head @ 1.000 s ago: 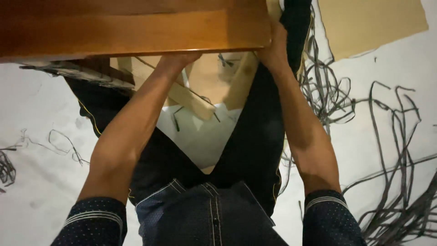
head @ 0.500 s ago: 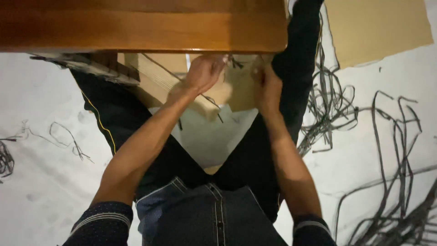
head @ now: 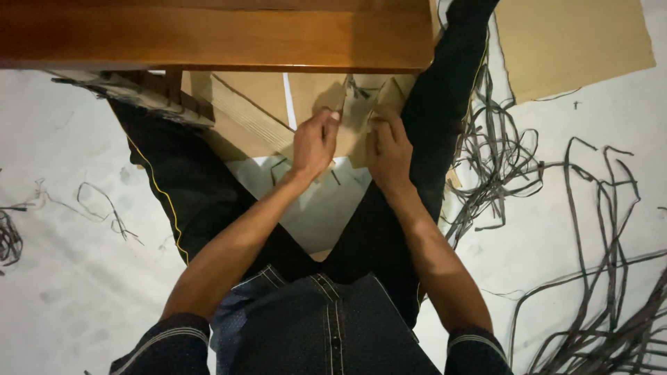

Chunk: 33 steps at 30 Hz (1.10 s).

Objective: Removing protective plastic or rattan strips from the legs of a wooden table.

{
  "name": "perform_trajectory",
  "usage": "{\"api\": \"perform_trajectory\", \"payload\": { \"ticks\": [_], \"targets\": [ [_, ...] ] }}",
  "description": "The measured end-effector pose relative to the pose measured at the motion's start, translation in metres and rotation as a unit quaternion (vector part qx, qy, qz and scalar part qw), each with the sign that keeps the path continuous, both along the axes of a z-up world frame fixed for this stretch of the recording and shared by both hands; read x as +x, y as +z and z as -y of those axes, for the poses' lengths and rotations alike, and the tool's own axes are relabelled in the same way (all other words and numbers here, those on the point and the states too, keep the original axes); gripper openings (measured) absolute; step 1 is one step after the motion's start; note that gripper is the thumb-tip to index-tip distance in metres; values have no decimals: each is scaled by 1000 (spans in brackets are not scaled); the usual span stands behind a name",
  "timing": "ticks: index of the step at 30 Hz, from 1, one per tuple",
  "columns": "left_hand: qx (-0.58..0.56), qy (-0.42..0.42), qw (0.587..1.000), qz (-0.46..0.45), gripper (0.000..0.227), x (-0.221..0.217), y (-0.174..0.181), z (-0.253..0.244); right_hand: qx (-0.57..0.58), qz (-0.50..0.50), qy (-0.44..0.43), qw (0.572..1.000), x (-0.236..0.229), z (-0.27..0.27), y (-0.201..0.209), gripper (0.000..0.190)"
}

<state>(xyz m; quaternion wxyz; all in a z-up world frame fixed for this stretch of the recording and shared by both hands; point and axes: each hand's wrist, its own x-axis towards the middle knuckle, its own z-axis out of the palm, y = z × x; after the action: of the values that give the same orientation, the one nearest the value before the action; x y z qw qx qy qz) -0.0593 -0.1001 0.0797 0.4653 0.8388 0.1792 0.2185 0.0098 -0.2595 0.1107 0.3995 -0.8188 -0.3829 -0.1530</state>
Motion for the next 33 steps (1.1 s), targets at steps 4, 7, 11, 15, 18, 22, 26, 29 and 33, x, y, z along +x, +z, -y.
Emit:
{"api": "perform_trajectory", "payload": {
  "ticks": [4, 7, 11, 15, 18, 22, 26, 29, 33],
  "targets": [
    [-10, -28, 998, -48, 25, -9, -7, 14, 0, -30, 33, 999, 9, 2, -30, 19],
    [24, -34, 999, -14, 17, -13, 3, 22, 7, -44, 54, 998, 9, -5, -36, 20],
    [53, -68, 993, -78, 14, -16, 17, 24, 32, -29, 56, 997, 6, -14, -33, 23],
    [21, -106, 985, -134, 14, -17, 24, 24, 34, -66, 44, 996, 7, -15, -27, 24],
    [81, -132, 988, -24, 12, -18, 16, 23, 24, -81, 53, 995, 12, -11, -32, 26],
    [41, -166, 978, -116, 16, -14, 32, 17, -2, -69, 64, 996, 15, -9, -21, 27],
    [64, -201, 971, -116, 18, -15, 46, 12, -10, -34, 106, 994, 14, -8, -6, 37],
    [87, -215, 971, -54, 17, -12, 71, 2, 0, -25, 114, 993, 13, -6, -14, 39],
    [-85, -195, 977, 1, 15, 4, 80, -26, 16, -32, 78, 996, 5, -10, -4, 30]
  ]
}}
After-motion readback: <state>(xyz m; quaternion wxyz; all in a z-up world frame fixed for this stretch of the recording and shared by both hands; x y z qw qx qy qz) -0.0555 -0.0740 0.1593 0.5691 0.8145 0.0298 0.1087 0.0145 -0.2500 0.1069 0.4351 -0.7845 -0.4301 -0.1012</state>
